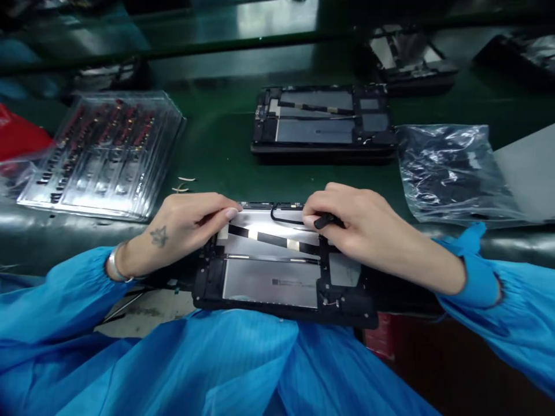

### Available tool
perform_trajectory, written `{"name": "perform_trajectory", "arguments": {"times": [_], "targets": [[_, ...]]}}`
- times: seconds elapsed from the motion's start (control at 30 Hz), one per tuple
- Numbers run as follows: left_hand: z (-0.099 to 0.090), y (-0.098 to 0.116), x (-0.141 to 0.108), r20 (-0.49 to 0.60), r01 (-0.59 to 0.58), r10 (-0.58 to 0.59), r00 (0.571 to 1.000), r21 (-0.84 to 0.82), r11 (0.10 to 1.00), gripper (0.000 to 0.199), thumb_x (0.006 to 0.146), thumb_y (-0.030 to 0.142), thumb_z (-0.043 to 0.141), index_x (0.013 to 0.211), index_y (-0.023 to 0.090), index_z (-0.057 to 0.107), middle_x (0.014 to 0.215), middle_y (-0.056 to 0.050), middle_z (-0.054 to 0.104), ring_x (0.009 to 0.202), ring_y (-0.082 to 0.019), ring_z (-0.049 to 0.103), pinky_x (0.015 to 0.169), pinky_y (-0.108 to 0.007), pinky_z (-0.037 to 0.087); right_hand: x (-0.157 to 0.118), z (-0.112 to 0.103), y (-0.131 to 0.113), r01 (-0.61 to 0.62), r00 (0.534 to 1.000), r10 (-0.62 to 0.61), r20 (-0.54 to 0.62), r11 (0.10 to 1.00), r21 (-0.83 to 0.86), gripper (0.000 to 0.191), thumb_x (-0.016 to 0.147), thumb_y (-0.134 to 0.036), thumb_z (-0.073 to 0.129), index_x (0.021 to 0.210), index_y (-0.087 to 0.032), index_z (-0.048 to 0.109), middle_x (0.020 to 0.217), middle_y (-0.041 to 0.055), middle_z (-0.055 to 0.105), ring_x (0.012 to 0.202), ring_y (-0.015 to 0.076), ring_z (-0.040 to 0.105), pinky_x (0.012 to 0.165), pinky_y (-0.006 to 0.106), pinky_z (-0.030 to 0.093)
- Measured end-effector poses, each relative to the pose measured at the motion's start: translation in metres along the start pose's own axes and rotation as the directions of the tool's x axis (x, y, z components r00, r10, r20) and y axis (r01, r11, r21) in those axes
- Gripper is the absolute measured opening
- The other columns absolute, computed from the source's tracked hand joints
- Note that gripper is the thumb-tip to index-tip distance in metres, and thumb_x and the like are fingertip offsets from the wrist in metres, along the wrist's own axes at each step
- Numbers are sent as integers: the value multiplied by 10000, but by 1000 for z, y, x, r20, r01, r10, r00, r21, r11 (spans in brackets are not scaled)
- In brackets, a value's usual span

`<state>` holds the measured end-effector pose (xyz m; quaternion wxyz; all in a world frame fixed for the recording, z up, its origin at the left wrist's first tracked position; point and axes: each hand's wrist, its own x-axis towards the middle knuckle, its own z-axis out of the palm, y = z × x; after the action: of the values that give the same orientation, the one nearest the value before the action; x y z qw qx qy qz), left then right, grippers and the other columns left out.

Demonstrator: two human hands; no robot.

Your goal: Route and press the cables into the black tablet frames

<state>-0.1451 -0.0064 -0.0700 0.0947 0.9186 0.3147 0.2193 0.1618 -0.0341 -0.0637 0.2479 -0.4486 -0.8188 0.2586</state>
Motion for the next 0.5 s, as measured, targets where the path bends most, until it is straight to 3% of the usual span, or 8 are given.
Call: {"name": "perform_trajectory", "arguments": {"times": [0.27, 0.5], "targets": [[8, -6, 10, 16, -127, 128, 992, -15, 992, 247, 1078, 253, 492, 990, 139, 692, 879, -41, 680, 810, -147, 622, 710, -262, 471, -3, -7, 20, -101, 991, 108, 75, 991, -92, 233, 943, -418, 609, 804, -251, 694, 752, 28, 664, 599, 176, 561, 546, 315, 344], [16, -6, 19, 152, -158, 176, 973, -124, 980, 242, 1093, 261, 439, 1166, 118, 620, 1393, -160, 591, 1248, -226, 597, 1025, -357, 528, 3, -10, 13, -167, 961, 206, 186, 964, -205, 259, 932, -417, 540, 834, -237, 699, 760, 30, 658, 628, 190, 578, 576, 317, 357]]}}
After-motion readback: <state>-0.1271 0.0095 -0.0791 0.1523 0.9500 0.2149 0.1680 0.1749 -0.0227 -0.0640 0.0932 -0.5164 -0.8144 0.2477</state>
